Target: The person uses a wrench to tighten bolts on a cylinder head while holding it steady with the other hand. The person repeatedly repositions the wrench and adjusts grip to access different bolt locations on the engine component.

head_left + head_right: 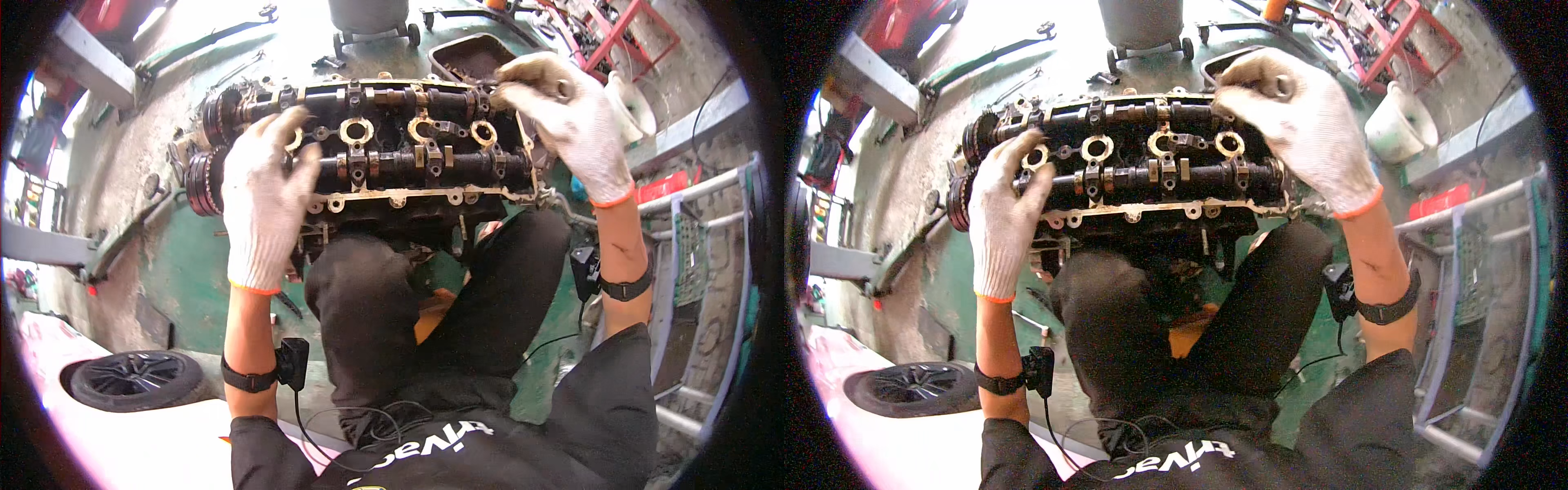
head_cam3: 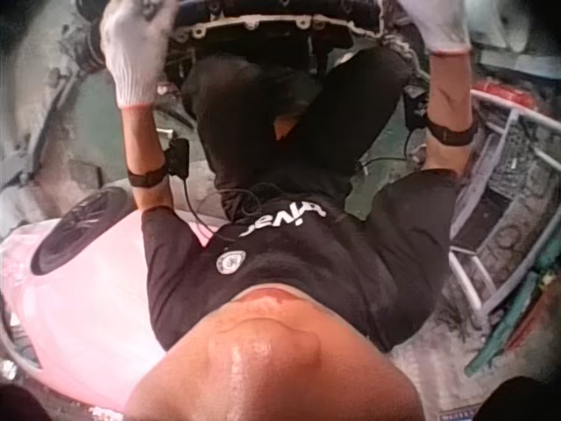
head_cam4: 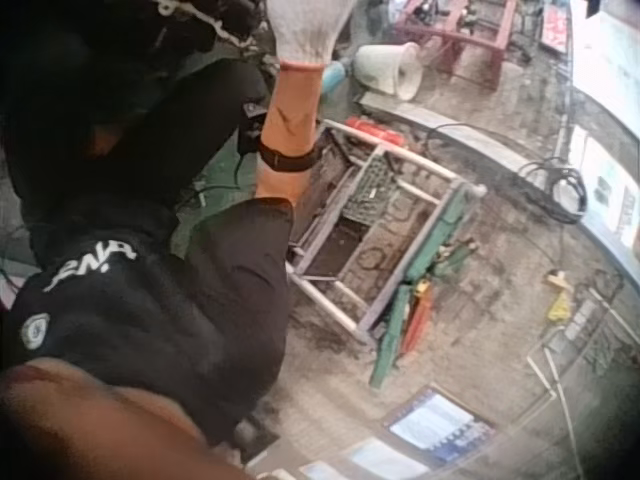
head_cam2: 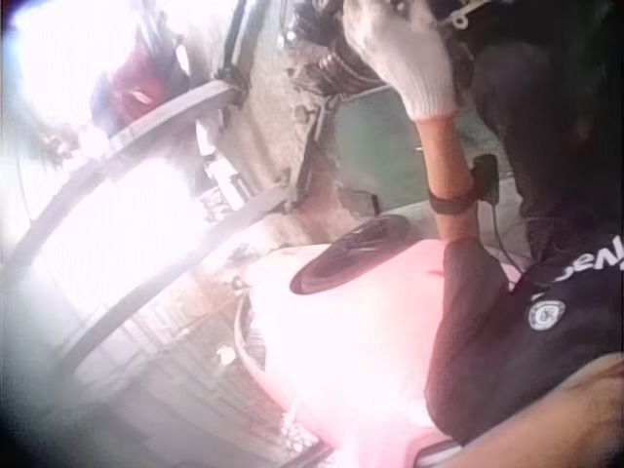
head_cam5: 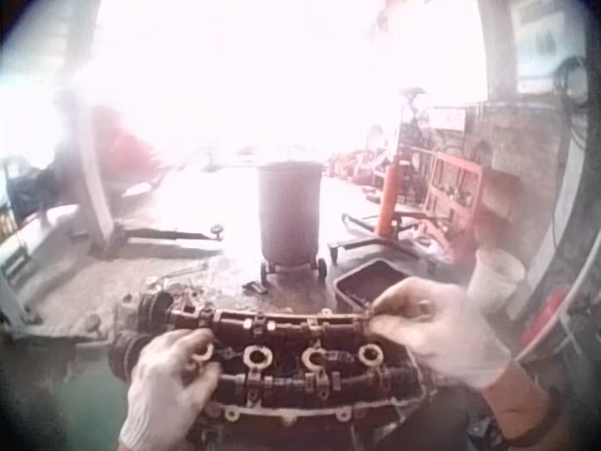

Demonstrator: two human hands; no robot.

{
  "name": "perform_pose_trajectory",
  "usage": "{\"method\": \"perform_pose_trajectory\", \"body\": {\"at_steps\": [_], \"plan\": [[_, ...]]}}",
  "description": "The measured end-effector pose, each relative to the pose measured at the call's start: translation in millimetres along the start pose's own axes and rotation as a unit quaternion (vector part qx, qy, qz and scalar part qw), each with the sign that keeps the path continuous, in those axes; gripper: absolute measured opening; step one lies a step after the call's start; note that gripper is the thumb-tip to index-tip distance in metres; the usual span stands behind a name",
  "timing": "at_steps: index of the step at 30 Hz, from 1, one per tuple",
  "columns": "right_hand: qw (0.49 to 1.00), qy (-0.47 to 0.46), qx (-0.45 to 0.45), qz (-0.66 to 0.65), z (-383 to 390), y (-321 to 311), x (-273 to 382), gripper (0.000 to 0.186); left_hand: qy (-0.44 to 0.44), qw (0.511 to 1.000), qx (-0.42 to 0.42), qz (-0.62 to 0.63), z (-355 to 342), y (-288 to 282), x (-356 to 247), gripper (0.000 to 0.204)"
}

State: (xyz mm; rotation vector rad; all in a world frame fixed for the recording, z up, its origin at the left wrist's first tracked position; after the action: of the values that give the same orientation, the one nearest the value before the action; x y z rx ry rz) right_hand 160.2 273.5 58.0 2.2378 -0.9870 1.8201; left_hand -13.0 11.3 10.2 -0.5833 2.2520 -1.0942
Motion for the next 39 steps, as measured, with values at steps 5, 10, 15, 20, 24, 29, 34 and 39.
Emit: {"method": "perform_pose_trajectory", "body": {"at_steps": [5,10,15,20,24,29,34,39], "plan": [[0.971,0.002,-0.154,-0.186,27.2,-17.0,-7.2,0.015,0.072,0.986,0.148,-0.012,-33.7,2.0,-79.8,0.036],[0.885,0.072,-0.243,-0.391,44.4,-49.6,-66.5,0.018,0.105,0.95,0.251,-0.15,-57.1,56.7,-140.9,0.062],[0.834,0.15,-0.275,-0.454,65.6,-84.6,-119.0,0.017,0.116,0.898,0.304,-0.295,-62.2,98.1,-160.5,0.077],[0.852,0.122,-0.254,-0.442,82.9,-96.6,-132.2,0.019,0.092,0.937,0.31,-0.133,-64.0,89.5,-142.7,0.057],[0.88,0.1,-0.226,-0.405,85.7,-93.4,-123.2,0.02,0.077,0.957,0.273,-0.056,-81.9,71.7,-130.5,0.063],[0.887,0.105,-0.228,-0.387,81.4,-89.6,-118.1,0.02,0.074,0.944,0.322,0.018,-105.8,77.3,-123.7,0.079],[0.904,0.098,-0.227,-0.348,82.5,-85.5,-122.5,0.019,0.119,0.911,0.39,-0.062,-114.2,93.0,-118.5,0.072],[0.891,0.115,-0.249,-0.362,81.5,-79.1,-122.7,0.019,0.153,0.917,0.362,-0.065,-112.8,95.2,-113.7,0.073]]}}
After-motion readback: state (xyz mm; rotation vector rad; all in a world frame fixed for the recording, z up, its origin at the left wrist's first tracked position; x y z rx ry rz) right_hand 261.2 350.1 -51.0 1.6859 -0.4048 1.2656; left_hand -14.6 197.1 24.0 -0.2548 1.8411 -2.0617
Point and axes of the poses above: each hand's wrist, its own z-axis away from the middle knuckle, its own y-axis out of the palm, x = y × z, the point moved 2 cm from there along -z, towards the middle knuckle, and after that the axes turned 10 degrees about -z, right-handed, at the moved point
